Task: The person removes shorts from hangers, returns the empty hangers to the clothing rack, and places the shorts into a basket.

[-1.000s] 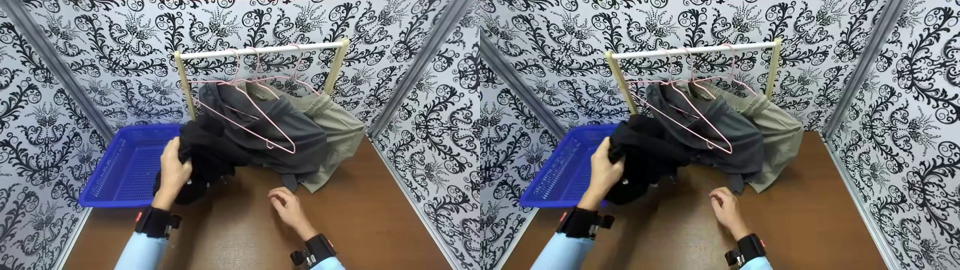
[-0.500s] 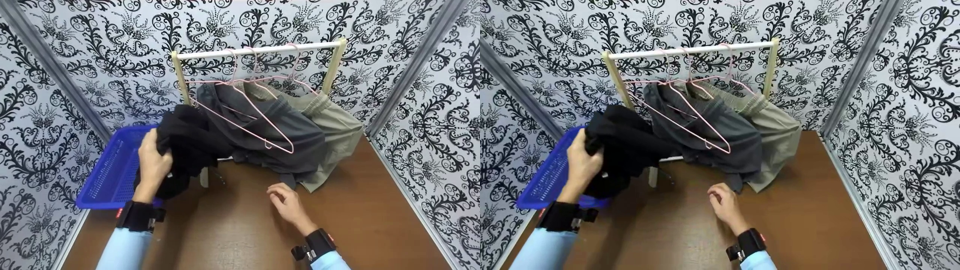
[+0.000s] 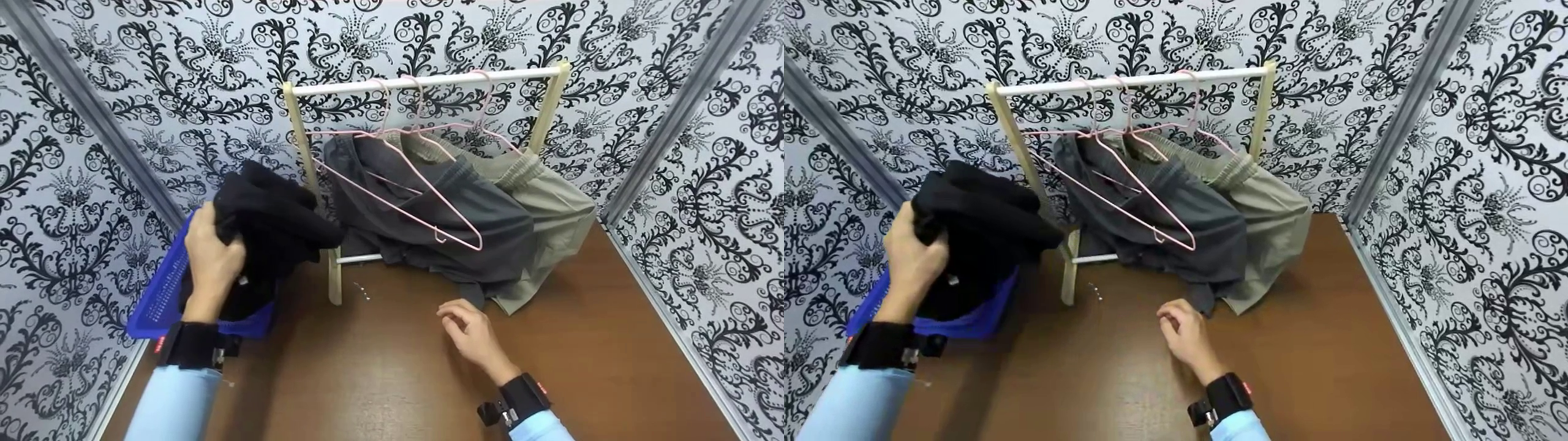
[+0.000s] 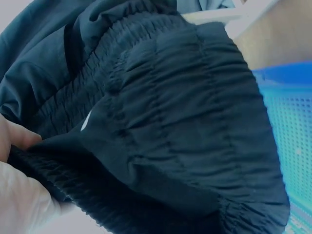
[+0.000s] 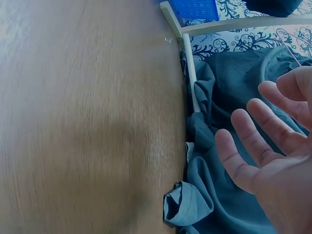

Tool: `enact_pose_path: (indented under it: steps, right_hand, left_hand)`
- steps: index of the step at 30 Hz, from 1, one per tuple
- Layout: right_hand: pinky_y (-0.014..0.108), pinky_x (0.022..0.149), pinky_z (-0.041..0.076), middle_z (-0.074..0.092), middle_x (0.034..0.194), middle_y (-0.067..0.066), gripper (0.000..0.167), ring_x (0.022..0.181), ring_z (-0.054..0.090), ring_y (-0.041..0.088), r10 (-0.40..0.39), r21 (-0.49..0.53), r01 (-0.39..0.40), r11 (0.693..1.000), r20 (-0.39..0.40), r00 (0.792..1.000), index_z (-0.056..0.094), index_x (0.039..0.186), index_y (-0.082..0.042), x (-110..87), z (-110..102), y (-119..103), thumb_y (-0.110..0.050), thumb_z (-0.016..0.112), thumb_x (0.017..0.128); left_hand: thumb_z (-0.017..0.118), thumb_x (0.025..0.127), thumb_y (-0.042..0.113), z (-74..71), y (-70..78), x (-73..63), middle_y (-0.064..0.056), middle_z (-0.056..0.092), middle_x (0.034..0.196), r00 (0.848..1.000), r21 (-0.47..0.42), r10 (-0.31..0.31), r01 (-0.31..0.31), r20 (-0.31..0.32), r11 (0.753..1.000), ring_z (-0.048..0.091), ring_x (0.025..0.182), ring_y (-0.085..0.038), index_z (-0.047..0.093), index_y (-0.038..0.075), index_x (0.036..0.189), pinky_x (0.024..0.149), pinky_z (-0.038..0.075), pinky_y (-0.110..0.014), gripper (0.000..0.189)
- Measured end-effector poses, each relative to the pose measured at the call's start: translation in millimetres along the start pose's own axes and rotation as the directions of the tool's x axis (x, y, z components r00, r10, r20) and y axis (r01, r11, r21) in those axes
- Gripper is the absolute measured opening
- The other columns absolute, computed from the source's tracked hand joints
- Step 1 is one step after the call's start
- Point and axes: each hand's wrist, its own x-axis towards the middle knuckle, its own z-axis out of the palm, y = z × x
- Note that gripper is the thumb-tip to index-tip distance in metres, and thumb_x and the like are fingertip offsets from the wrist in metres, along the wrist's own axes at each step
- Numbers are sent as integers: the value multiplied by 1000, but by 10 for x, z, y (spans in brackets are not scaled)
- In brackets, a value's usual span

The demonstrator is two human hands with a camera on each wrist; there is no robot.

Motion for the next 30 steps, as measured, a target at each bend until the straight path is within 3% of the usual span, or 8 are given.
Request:
enact_pose_path:
  steps: [6,16,25,30]
  right_hand:
    - [28,75,57,72,107,10,13,89,69,20,3,6,-3,1000,3,1000,75,97,2,-5,3,6,9,67,89]
    - [26,74,56,72,105,9,14,88,69,20,7,5,-7,1000,-3,1000,75,97,-2,-43,-3,25,8,68,89]
    - [25,70,55,72,103,9,13,86,65,10,-41,2,41,999,-7,999,74,97,2,-70,7,70,9,68,89]
    - [24,70,55,72,102,8,13,85,66,11,-50,5,50,999,-14,999,74,96,1,-82,13,72,9,68,89]
  left_hand:
    - [64,75,-12,-30,-127,26,-30,62,108,999,-3,-29,29,-30,1000,55,107,-49,61,-10,110,102,41,-57,35]
    - [62,77,-10,6,-331,1,-28,57,105,990,5,-126,126,-71,992,51,102,-48,58,-8,110,98,40,-57,33]
    - [61,79,-9,51,-563,-94,-31,54,109,962,35,-242,248,-129,968,50,107,-51,55,-9,116,101,38,-57,37]
    - [60,78,-10,65,-670,-186,-32,52,114,941,41,-306,314,-142,948,48,114,-51,54,-10,120,107,35,-56,43]
